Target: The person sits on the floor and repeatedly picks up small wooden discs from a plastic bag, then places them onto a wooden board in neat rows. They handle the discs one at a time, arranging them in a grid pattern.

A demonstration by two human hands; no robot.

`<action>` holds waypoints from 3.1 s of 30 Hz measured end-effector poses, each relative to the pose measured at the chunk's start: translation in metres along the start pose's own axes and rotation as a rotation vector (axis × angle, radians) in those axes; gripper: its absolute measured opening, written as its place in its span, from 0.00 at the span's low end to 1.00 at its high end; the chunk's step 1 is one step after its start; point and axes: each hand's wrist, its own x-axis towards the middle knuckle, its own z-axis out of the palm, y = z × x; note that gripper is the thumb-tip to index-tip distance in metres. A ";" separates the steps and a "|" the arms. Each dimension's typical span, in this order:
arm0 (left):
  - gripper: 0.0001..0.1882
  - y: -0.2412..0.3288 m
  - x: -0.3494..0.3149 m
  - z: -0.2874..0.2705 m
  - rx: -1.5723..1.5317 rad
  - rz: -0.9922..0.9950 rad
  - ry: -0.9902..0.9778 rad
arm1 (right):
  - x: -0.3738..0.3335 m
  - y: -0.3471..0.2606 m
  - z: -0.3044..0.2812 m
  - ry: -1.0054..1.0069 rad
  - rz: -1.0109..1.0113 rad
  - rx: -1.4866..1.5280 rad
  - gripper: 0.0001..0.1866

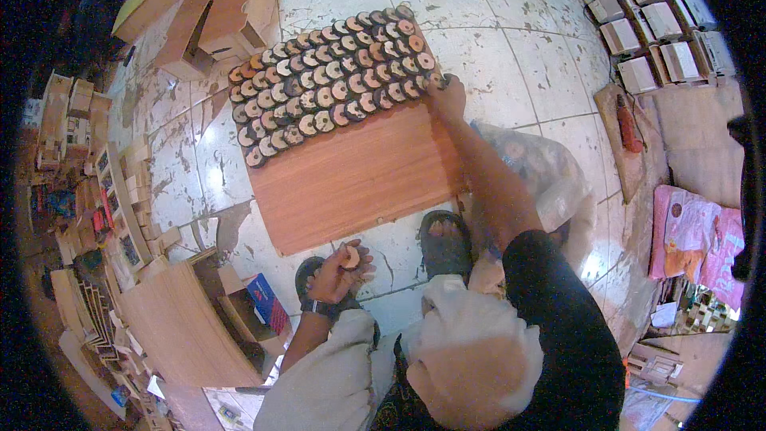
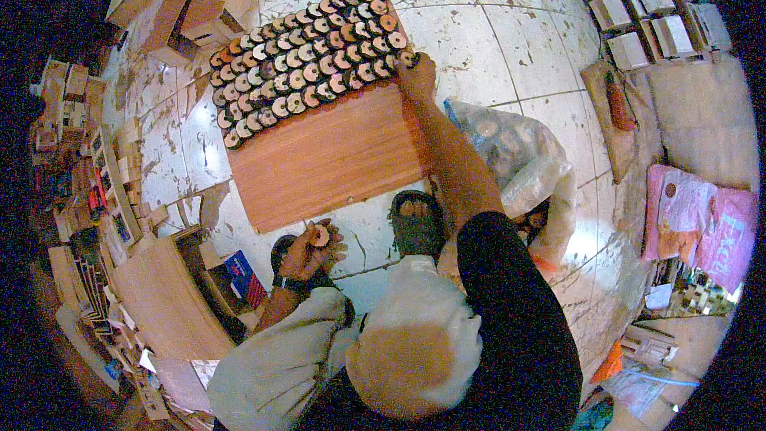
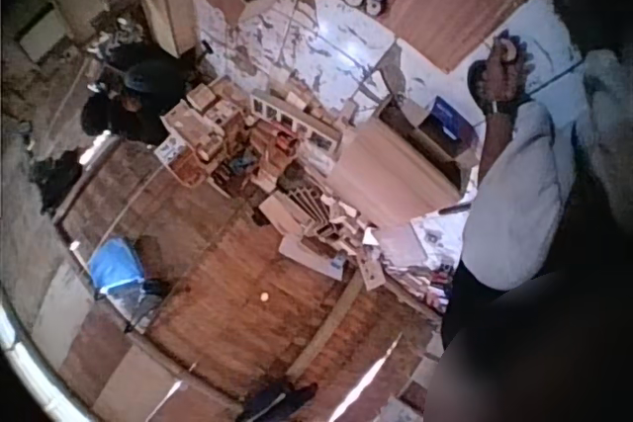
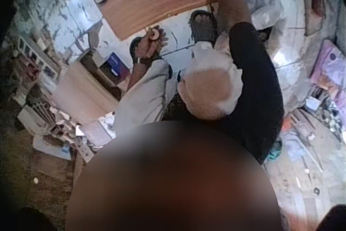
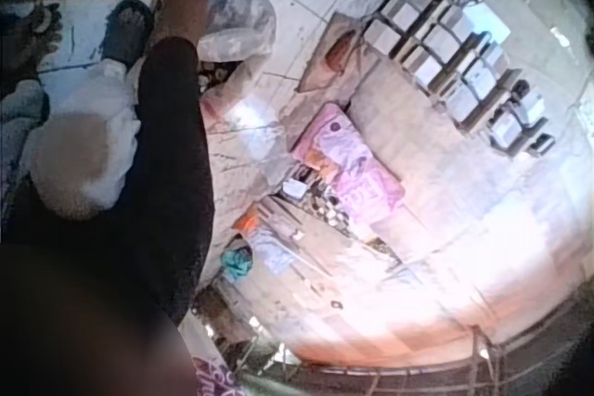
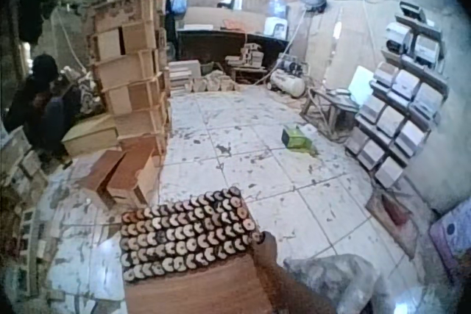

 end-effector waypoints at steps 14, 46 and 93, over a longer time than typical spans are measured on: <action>0.27 0.002 0.009 -0.006 -0.193 0.119 -0.047 | -0.120 0.004 -0.054 -0.721 -0.016 -0.036 0.18; 0.21 0.005 0.009 0.003 -0.135 0.243 -0.040 | -0.270 0.009 -0.051 -0.993 -0.299 0.120 0.08; 0.19 0.180 0.044 -0.017 0.469 0.768 0.925 | -0.244 -0.053 -0.036 -0.674 -0.626 -0.101 0.24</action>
